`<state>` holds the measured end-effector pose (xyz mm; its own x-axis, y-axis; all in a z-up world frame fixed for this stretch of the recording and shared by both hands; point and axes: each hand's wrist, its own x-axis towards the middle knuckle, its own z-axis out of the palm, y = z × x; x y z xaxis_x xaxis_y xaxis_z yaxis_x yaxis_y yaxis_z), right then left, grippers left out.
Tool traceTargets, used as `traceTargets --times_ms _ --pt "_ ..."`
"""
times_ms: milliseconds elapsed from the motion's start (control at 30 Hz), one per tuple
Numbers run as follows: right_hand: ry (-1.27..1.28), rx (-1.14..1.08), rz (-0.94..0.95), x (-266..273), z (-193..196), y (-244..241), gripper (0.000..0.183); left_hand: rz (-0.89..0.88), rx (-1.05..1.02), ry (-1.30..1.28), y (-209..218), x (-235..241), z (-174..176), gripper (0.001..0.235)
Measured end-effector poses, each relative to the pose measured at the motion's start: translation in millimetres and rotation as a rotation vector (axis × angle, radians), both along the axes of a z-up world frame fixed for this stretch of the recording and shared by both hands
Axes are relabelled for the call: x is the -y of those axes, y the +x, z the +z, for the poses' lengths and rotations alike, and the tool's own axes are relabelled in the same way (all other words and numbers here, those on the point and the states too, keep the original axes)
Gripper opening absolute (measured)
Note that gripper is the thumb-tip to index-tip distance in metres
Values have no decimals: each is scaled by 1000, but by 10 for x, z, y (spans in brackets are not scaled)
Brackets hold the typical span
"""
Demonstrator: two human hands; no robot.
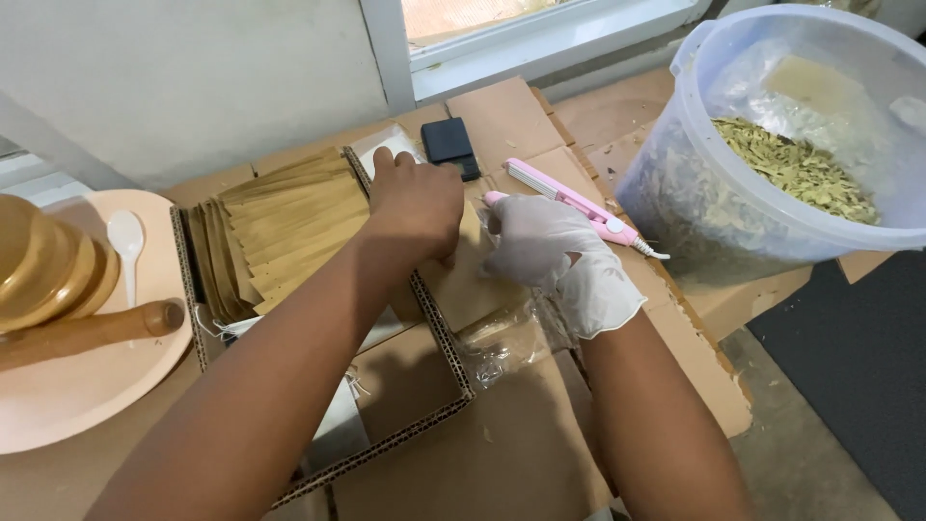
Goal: Sealing small white pouches of tea or herbs using a handheld heat sealer and placing them into a cardboard box.
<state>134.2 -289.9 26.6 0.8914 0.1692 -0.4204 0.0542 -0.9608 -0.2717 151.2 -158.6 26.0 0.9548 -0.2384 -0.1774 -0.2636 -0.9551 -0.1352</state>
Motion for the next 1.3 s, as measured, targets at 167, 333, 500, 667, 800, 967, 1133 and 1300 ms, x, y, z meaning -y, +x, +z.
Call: traceTargets --times_ms 167,333,500,667,800,967,1133,1300 --pt "17 -1 -4 19 54 -47 58 -28 -25 -97 141 -126 -166 5" --pt "63 37 38 53 -17 -37 60 -42 -74 -162 194 -193 -122 6" --pt "102 74 4 73 -73 6 58 -14 -110 -338 239 -292 -110 17" --pt "95 74 -13 58 -114 9 55 -11 -144 -414 113 -323 52 20" --pt "110 71 -41 91 -116 9 50 -8 -91 -408 101 -326 33 13" --pt "155 66 -104 56 143 -98 38 -48 -76 -564 101 -401 132 9" --pt "256 81 -120 100 186 -97 38 5 -55 -741 -31 -460 187 14" --pt "499 172 -178 155 136 -52 50 144 -52 -882 -315 -581 411 38"
